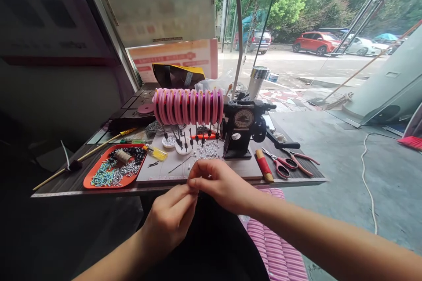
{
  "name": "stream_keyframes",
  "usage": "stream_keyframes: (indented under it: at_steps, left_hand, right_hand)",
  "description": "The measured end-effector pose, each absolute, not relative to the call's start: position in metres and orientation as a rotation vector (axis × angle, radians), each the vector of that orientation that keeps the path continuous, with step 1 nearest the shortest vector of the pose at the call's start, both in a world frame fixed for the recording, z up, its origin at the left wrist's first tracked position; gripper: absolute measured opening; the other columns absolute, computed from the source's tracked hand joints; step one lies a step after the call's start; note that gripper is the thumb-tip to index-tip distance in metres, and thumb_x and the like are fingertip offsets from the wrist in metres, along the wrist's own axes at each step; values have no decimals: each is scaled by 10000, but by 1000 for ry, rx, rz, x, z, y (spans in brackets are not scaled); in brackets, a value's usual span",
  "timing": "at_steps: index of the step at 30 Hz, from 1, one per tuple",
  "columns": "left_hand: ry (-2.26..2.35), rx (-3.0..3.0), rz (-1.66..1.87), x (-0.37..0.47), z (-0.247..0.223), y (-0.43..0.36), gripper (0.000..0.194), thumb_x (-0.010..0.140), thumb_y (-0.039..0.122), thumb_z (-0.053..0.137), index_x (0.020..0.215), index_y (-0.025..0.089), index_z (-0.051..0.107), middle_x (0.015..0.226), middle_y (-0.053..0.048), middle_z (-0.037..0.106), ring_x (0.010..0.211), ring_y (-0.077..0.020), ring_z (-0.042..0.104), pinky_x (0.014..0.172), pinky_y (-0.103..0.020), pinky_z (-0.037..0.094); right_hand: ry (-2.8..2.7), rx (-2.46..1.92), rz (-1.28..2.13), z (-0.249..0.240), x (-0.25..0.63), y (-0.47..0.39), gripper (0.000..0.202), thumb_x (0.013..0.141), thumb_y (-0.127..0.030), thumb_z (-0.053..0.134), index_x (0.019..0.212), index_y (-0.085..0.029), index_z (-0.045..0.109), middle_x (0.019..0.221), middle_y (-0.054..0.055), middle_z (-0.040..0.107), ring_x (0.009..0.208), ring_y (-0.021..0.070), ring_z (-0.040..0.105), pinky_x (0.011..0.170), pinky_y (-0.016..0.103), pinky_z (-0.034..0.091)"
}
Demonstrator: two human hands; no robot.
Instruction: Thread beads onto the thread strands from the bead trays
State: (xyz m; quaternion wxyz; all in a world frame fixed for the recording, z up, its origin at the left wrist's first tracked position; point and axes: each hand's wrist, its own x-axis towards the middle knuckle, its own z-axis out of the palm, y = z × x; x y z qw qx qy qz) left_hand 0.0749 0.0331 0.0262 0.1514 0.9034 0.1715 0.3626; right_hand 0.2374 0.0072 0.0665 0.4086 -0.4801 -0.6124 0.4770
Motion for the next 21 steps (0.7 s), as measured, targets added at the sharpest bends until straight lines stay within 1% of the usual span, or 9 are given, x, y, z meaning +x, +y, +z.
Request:
stream_keyframes:
  at_steps: [2, 4, 6, 7, 10, 12, 14, 19, 21]
  left_hand:
    - [675, 2063, 814, 76, 34, 35, 149, 762, 77, 511, 699, 143, 629, 738, -60, 642, 636, -139, 559, 597, -242, 448]
    - [776, 1457, 569, 78, 38, 38, 103, 671, 97, 583, 583, 147, 605, 600, 0, 579, 516, -88, 479, 513, -207, 386]
    - [786, 1048, 401, 80, 38, 42, 79, 583, 101, 605, 515, 136, 583, 502, 38, 499, 448, -58, 409, 448, -188, 321]
    - [783, 940, 348, 81, 37, 43, 56, 557, 108, 606, 510, 130, 584, 492, 43, 483, 443, -53, 402, 434, -181, 302]
    - [792, 819, 292, 82, 32, 46, 36, 525, 137, 626, 537, 125, 595, 538, 38, 501, 473, -48, 433, 430, -162, 286]
    - [802, 764, 276, 81, 30, 46, 54, 515, 140, 640, 545, 127, 597, 545, 42, 500, 473, -40, 432, 431, -155, 279]
    - [804, 745, 279, 81, 30, 45, 59, 513, 143, 645, 546, 127, 599, 536, 45, 493, 468, -38, 424, 431, -156, 278]
    - [770, 851, 376, 80, 33, 45, 68, 521, 137, 672, 523, 117, 607, 527, 34, 517, 482, -51, 421, 455, -179, 304]
    - [757, 887, 390, 79, 33, 46, 68, 530, 144, 673, 525, 119, 610, 514, 38, 509, 471, -52, 407, 452, -186, 296]
  right_hand:
    - [-1803, -1187, 887, 65, 239, -2, 64, 834, -210, 513, 833, -150, 536, 790, 28, 554, 668, 119, 474, 597, 236, 397]
    - [-2182, -1068, 474, 60, 241, -11, 84, 846, -125, 466, 851, -154, 545, 850, 49, 562, 682, 124, 470, 597, 248, 389]
    - [-2490, -914, 70, 53, 242, -16, 156, 850, -82, 432, 804, -145, 568, 784, 44, 559, 644, 129, 445, 565, 272, 356]
    - [-2566, -864, -93, 48, 243, -17, 178, 854, -79, 424, 791, -138, 579, 732, 34, 549, 616, 131, 426, 545, 285, 336]
    - [-2556, -799, -380, 36, 243, -18, 196, 859, -91, 426, 779, -107, 605, 636, 13, 515, 560, 129, 382, 530, 308, 316]
    - [-2532, -774, -440, 31, 242, -17, 215, 852, -77, 421, 751, -101, 609, 618, 11, 509, 553, 129, 372, 551, 313, 323]
    - [-2527, -768, -410, 31, 241, -17, 229, 857, -71, 409, 743, -101, 605, 610, 12, 510, 558, 131, 369, 564, 315, 321]
    - [-2578, -878, -69, 40, 237, -18, 223, 919, -120, 353, 903, -127, 576, 741, 33, 580, 672, 155, 409, 637, 314, 322]
    - [-2587, -916, -37, 42, 236, -19, 221, 925, -119, 340, 916, -136, 561, 754, 36, 581, 679, 157, 410, 647, 313, 315]
